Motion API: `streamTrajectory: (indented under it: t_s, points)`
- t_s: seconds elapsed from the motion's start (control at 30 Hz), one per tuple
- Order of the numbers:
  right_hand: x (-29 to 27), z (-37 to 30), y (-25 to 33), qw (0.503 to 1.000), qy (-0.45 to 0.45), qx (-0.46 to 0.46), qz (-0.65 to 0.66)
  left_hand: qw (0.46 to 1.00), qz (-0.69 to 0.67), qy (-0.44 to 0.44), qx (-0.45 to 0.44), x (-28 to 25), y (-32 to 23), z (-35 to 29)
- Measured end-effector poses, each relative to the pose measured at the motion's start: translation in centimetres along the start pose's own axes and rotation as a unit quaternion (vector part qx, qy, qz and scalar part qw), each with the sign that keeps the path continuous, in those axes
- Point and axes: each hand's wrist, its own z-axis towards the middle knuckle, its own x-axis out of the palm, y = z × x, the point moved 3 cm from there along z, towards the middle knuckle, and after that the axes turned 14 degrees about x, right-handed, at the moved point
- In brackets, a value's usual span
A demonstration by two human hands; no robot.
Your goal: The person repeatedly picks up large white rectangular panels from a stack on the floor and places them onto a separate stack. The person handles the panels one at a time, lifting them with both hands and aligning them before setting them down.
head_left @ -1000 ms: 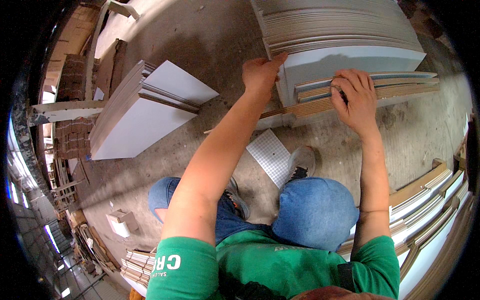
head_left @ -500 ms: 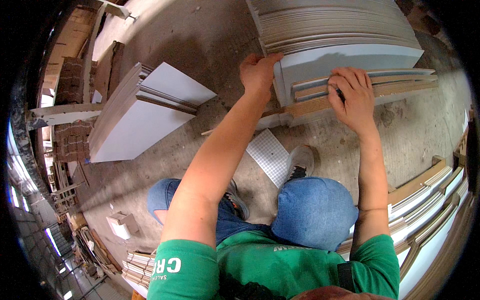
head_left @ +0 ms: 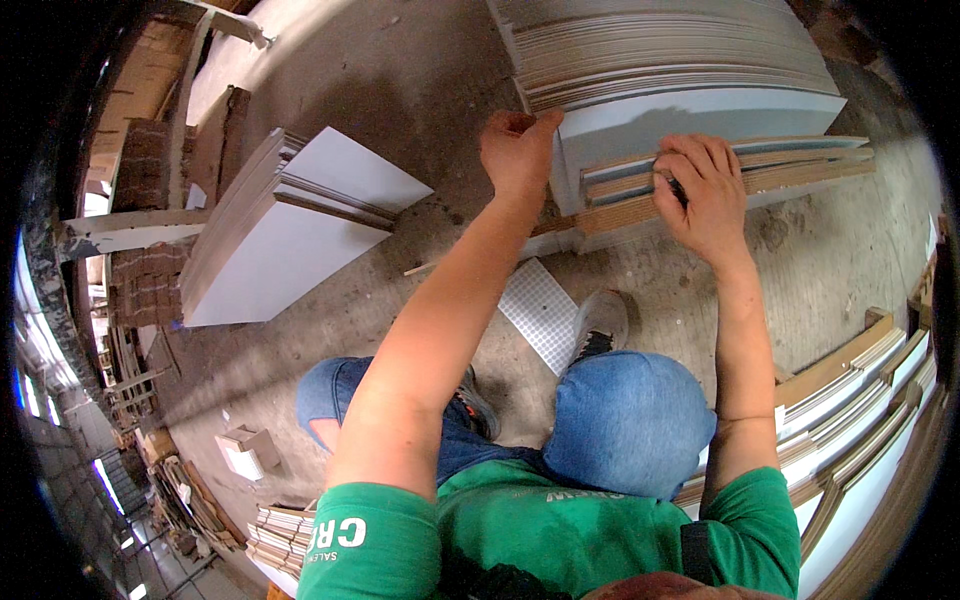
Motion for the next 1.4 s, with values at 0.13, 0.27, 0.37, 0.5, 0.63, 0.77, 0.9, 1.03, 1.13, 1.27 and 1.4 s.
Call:
streamTrajectory:
  t_s: [0.13,0.27,0.37,0.5,0.63,0.77,0.9,1.03,1.13,1.27,1.4]
  points:
    - [0.0,-0.3,0.0,1.0,0.001,0.008,-0.002,1.0,0.009,0.004,-0.019,0.0,-0.4,-0.2]
    - [0.1,-0.1,-0.1,1.0,0.003,0.011,0.0,1.0,0.011,0.013,-0.007,-0.1,-0.7,-0.2]
    - [0.3,0.0,-0.2,1.0,0.004,0.012,0.0,1.0,0.016,0.02,-0.005,-0.3,-1.2,-0.3]
    - [0.4,0.0,-0.3,1.0,0.007,0.016,-0.001,0.998,0.041,0.049,0.002,-0.9,-2.3,-0.7]
    - [0.5,-0.1,-0.4,1.0,0.008,0.02,0.0,0.992,0.018,0.114,-0.04,-1.6,-2.3,-0.9]
    - [0.3,-0.1,-0.2,1.0,0.009,0.016,0.002,0.982,0.026,0.186,-0.003,-2.4,-2.2,-1.7]
    - [0.0,-0.5,-0.1,0.999,0.027,0.019,-0.008,0.978,-0.013,0.21,0.003,-2.3,-2.5,-2.9]
    - [-0.9,-1.1,0.2,0.999,0.029,0.028,-0.015,0.97,-0.058,0.236,-0.017,-2.2,-2.3,-3.9]
    - [-1.0,-1.5,0.0,1.0,0.024,0.019,-0.01,0.964,-0.074,0.254,-0.035,-2.5,-2.2,-4.5]
    - [-1.1,-1.5,0.1,0.999,0.024,0.03,-0.011,0.964,-0.082,0.252,-0.029,-2.5,-2.7,-4.6]
    - [-1.2,-1.7,-0.1,0.999,0.011,0.04,-0.012,0.966,-0.098,0.239,-0.031,-2.2,-2.8,-4.9]
